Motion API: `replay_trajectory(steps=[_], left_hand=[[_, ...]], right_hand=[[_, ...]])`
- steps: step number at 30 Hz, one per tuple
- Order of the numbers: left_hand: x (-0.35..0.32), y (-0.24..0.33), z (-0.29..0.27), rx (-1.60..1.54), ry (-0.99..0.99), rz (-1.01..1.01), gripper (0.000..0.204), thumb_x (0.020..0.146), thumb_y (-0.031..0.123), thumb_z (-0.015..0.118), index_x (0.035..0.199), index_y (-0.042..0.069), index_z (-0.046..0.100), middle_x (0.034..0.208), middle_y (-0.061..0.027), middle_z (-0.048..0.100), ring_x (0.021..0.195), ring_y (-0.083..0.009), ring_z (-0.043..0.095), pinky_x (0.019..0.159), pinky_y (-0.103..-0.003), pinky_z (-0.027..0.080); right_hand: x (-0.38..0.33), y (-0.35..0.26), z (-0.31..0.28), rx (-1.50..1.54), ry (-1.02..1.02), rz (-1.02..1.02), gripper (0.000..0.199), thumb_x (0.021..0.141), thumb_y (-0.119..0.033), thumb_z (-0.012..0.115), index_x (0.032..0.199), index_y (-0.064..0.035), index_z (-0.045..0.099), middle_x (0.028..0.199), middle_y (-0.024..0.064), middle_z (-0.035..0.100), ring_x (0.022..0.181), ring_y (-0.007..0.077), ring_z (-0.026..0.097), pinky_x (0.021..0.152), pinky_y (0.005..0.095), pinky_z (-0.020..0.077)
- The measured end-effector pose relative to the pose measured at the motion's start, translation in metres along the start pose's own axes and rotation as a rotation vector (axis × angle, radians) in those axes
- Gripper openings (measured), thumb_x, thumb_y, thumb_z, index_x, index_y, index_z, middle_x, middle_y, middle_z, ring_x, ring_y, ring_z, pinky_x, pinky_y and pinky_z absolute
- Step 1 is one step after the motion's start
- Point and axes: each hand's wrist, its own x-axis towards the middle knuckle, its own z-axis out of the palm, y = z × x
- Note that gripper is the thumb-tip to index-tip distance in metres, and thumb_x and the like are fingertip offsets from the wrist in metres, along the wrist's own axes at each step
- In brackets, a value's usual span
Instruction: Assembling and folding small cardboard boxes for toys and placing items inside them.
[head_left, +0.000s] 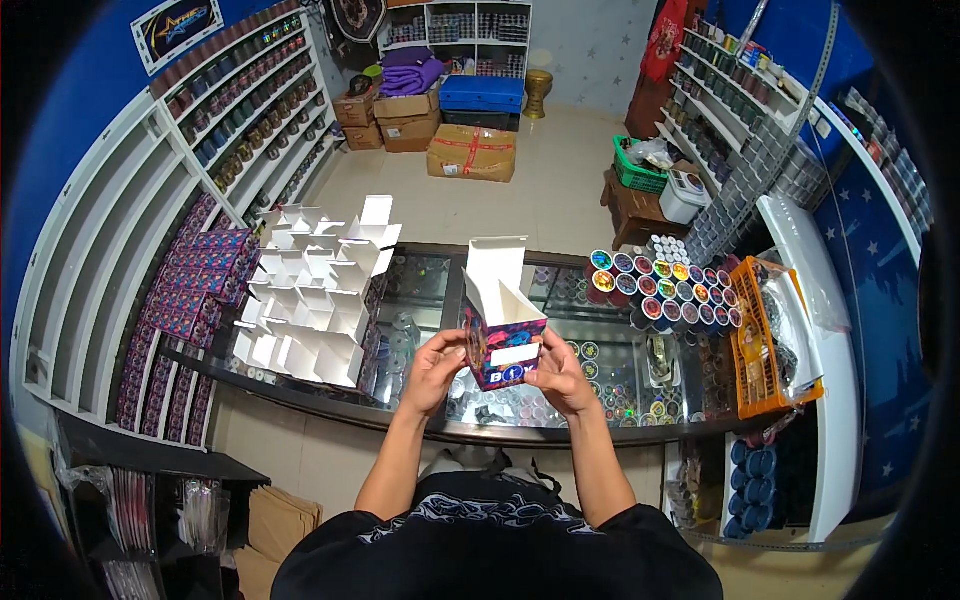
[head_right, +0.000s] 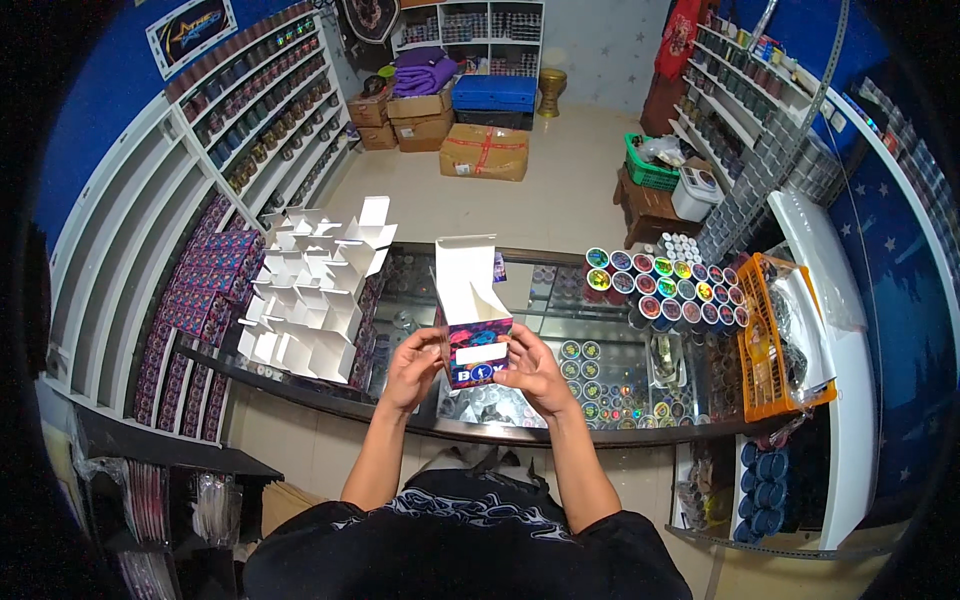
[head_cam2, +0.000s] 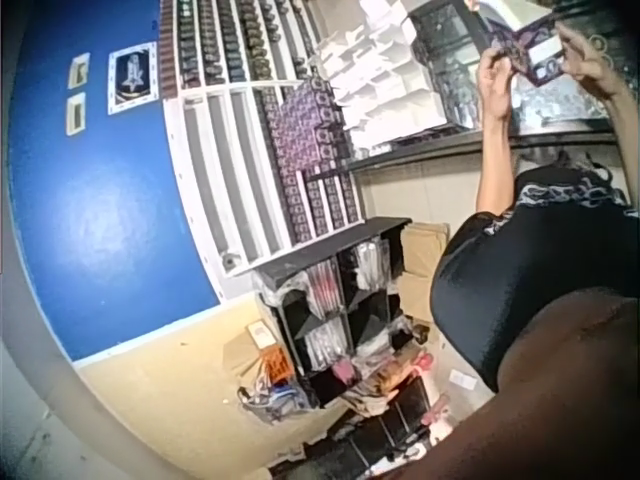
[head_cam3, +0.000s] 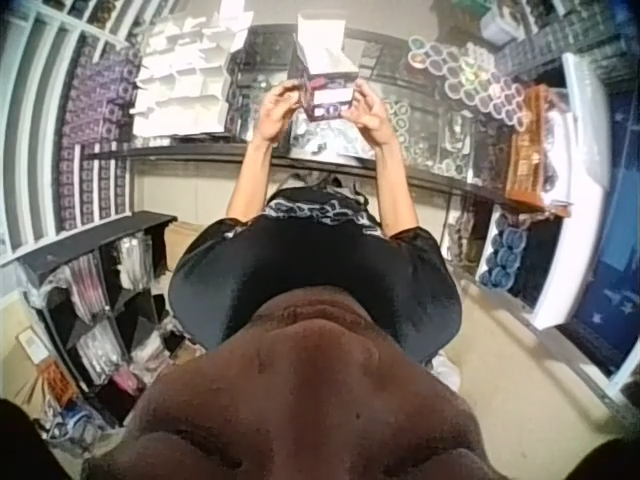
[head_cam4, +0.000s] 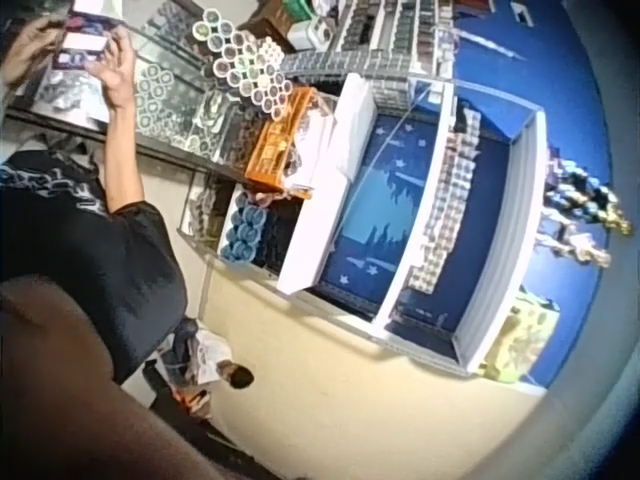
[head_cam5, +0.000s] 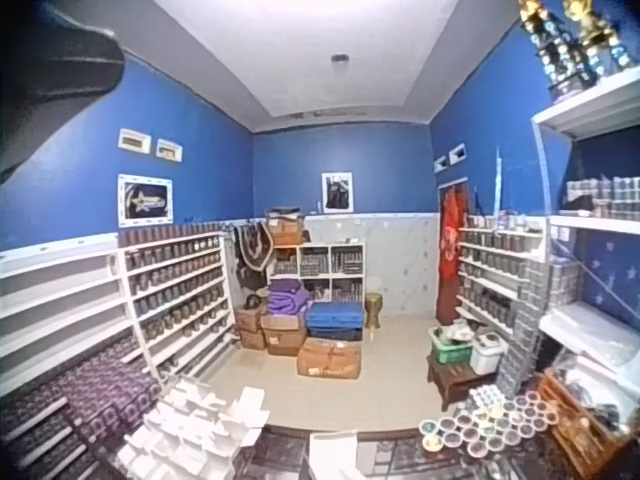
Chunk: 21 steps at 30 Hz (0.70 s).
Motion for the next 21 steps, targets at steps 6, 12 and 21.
replay_trajectory(steps=[6,12,21], left_hand=[[-0.003,0.002,-0.008,0.28,-0.01,0.091,0.044,0.085,0.004,0.064,0.126,-0.005,0.051,0.118,-0.0122,0.06,0.109,-0.0174,0.057,0.093,-0.031,0.045],[-0.002,0.016,-0.018,0.287,-0.047,0.043,0.069,0.074,0.002,0.075,0.135,-0.004,0.043,0.126,-0.0125,0.055,0.114,-0.0195,0.054,0.094,-0.032,0.045],[-0.002,0.028,-0.037,0.562,-0.114,-0.001,0.081,0.062,0.008,0.086,0.132,-0.002,0.046,0.122,-0.0114,0.058,0.113,-0.0186,0.056,0.095,-0.033,0.045]], right_hand=[[0.003,0.011,-0.007,-0.111,0.036,0.003,0.08,0.068,0.004,0.076,0.137,0.0052,0.037,0.126,0.0156,0.051,0.115,0.0227,0.052,0.097,0.0351,0.0449],[0.003,0.021,-0.002,-0.147,0.087,0.021,0.083,0.065,0.008,0.078,0.137,0.0066,0.037,0.126,0.0154,0.052,0.115,0.023,0.053,0.096,0.0356,0.0461],[0.005,0.026,0.001,-0.601,0.119,0.004,0.085,0.056,0.009,0.08,0.133,0.0009,0.045,0.12,0.0072,0.056,0.11,0.0171,0.055,0.093,0.0333,0.0468]])
